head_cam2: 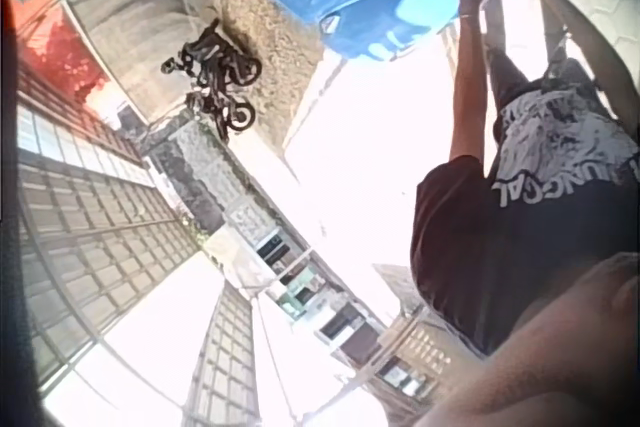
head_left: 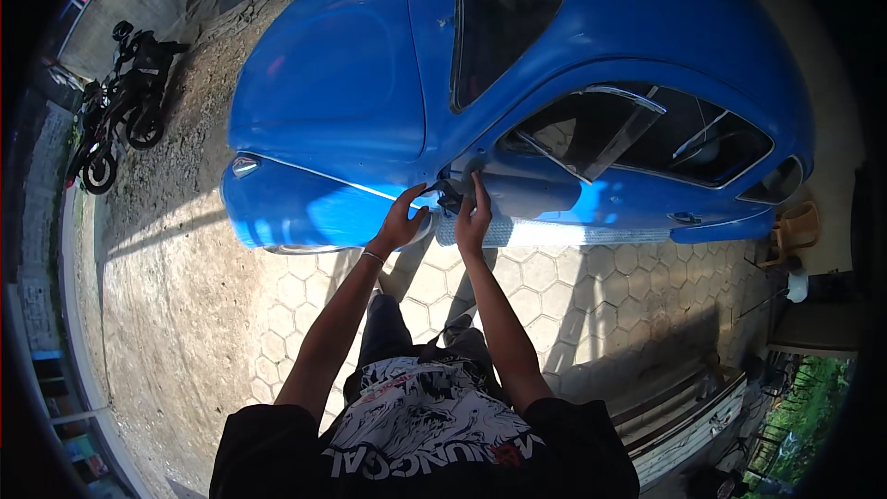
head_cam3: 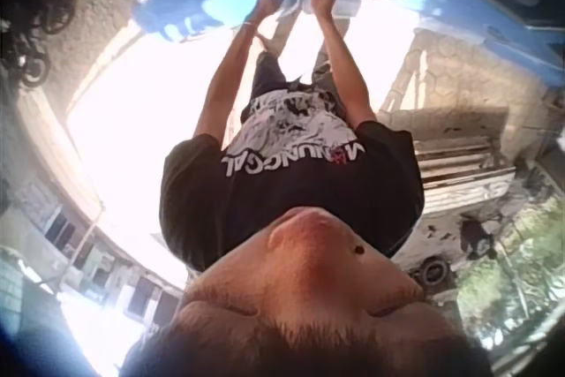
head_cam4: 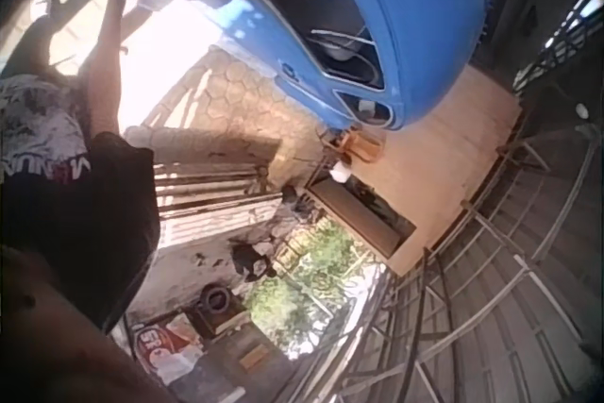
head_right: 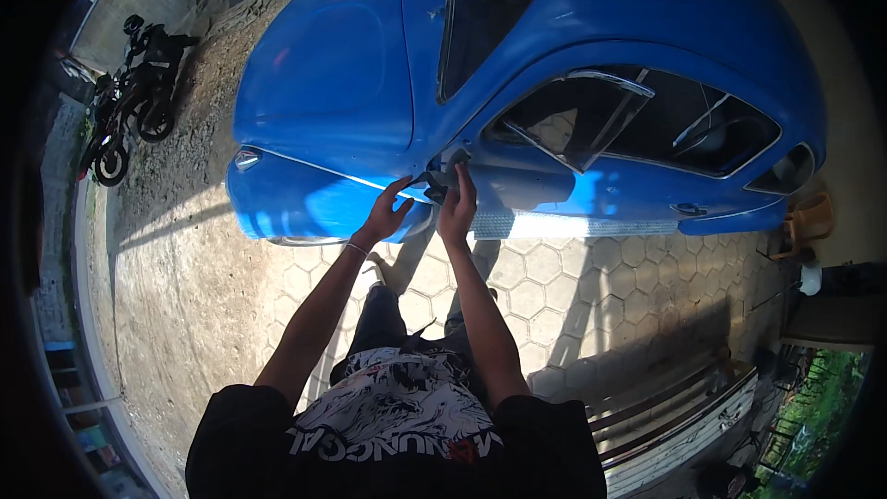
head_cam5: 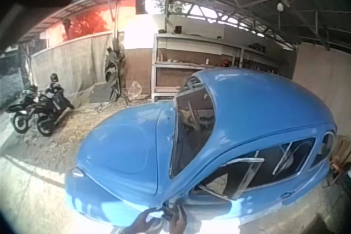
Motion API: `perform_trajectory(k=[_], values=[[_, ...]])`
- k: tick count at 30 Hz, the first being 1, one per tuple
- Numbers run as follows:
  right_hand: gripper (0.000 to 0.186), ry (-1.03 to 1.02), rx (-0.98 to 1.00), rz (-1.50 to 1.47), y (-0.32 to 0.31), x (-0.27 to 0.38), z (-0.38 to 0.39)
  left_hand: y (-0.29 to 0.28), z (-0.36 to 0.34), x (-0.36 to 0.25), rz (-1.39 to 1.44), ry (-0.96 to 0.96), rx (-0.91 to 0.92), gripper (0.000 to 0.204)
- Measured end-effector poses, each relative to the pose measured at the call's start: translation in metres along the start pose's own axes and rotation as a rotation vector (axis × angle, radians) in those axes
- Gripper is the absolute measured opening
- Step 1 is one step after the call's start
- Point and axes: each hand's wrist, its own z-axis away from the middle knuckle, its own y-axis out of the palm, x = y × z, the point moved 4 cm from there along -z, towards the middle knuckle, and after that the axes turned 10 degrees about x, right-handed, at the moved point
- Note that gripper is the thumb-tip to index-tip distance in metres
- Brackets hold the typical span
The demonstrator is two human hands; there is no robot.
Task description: The person sands the front hood and fender of a car using sandpaper. The person then carries a bucket of water, rinses the sandpaper pieces inside the bucket, and handles them by hand.
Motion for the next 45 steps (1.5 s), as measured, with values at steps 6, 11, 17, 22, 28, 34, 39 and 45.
perform_trajectory(k=[6,11,17,22,28,34,39,45], values=[[0.047,-0.150,0.140,0.353,0.068,0.009,-0.039,-0.093,0.005,0.045,-0.094,0.018,-0.087,0.055],[0.041,-0.056,-0.032,0.610,0.125,-0.013,-0.051,-0.174,0.005,0.093,-0.150,0.115,-0.132,0.052],[0.043,0.091,-0.310,0.712,0.262,-0.010,-0.048,-0.274,0.028,0.178,-0.139,0.128,-0.151,0.053],[0.029,-0.736,0.788,1.141,0.449,0.011,-0.011,-0.329,0.082,0.253,-0.130,-0.032,-0.217,0.051],[0.028,-0.681,0.996,1.010,0.406,0.007,-0.021,-0.368,0.151,0.301,-0.057,-0.158,-0.337,0.049],[0.031,-0.058,0.307,0.561,0.310,-0.005,0.037,-0.318,0.175,0.291,0.071,-0.170,-0.238,0.048],[0.045,0.169,0.260,0.259,0.375,0.007,0.117,-0.288,0.192,0.272,0.149,-0.084,-0.187,0.048],[0.054,0.330,0.365,0.280,0.465,0.013,0.157,-0.285,0.208,0.277,0.013,-0.058,-0.081,0.048]])
